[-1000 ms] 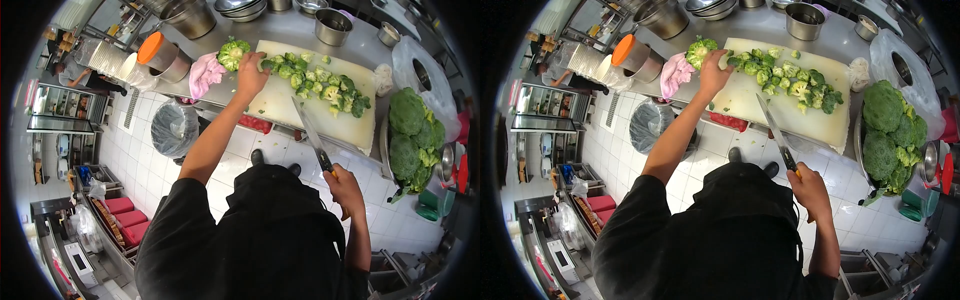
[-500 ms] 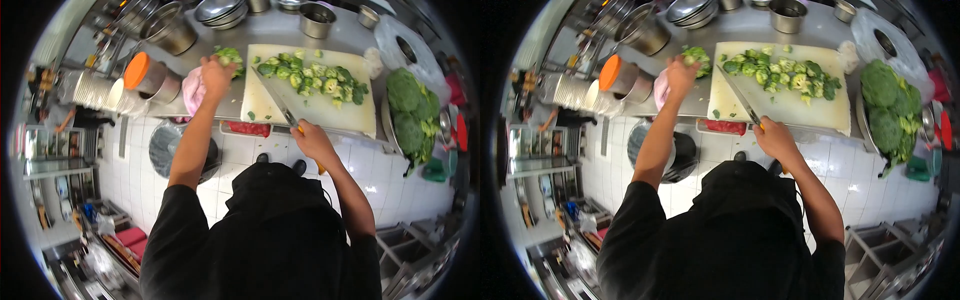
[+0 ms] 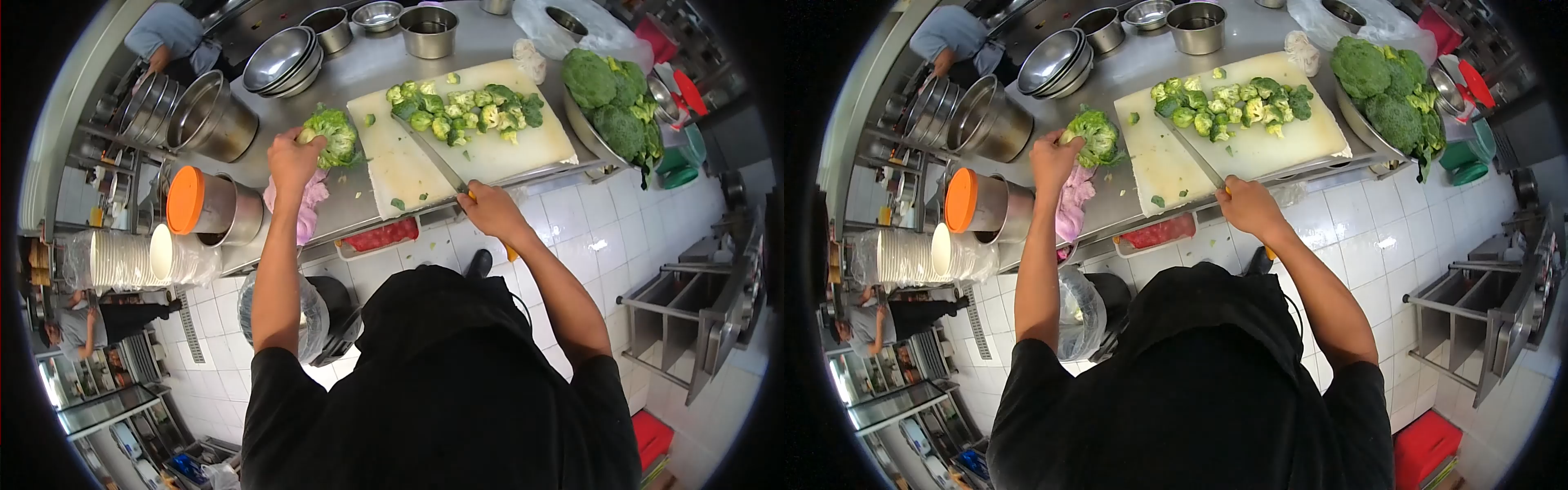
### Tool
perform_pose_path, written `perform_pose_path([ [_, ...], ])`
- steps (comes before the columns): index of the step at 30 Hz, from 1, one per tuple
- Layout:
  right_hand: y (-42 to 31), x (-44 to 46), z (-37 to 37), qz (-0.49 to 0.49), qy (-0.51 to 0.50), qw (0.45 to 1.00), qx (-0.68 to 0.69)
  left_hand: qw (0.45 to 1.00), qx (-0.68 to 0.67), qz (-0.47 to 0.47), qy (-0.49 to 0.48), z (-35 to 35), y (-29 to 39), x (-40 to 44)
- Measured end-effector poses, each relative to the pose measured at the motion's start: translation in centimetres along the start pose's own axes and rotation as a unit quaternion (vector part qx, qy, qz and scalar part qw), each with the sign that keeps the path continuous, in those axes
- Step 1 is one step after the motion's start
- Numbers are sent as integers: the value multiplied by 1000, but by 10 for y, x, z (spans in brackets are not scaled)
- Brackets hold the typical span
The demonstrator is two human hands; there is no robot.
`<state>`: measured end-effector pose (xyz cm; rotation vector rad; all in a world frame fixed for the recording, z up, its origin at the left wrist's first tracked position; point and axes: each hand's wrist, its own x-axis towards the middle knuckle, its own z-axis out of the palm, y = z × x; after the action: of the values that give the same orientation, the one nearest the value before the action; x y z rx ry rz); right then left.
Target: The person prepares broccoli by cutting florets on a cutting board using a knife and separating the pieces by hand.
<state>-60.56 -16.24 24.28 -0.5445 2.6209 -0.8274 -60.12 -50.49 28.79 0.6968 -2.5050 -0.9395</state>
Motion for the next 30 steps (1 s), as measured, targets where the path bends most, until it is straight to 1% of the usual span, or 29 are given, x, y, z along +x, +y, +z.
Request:
perform_pose_path([
  [3,-11,-17,-6,66,-22,997,24,994,-20,104,-17,-6,12,-7],
  [6,-10,-35,-3,79,35,992,95,986,-71,133,-68,2,28,-21],
  [9,-29,-42,-18,111,65,985,113,963,-149,207,-91,26,25,-34],
  [12,-42,-35,-23,32,130,985,112,941,-70,311,-111,40,27,-52],
  [15,-52,-21,-15,-8,132,980,147,948,-71,291,-110,43,35,-71],
  [19,-64,-3,3,-44,130,980,142,955,-90,268,-87,46,36,-77],
  [20,-67,1,5,-52,127,980,146,954,-85,278,-72,49,36,-79],
  [22,-70,9,8,-62,120,981,142,950,-73,300,-40,52,37,-83],
  [25,-70,16,13,-63,116,980,146,967,-69,240,-58,53,44,-90],
  [28,-66,21,13,-71,115,981,139,961,-79,262,-29,57,42,-91],
  [30,-67,22,12,-78,117,981,135,963,-71,258,-30,58,43,-91],
])
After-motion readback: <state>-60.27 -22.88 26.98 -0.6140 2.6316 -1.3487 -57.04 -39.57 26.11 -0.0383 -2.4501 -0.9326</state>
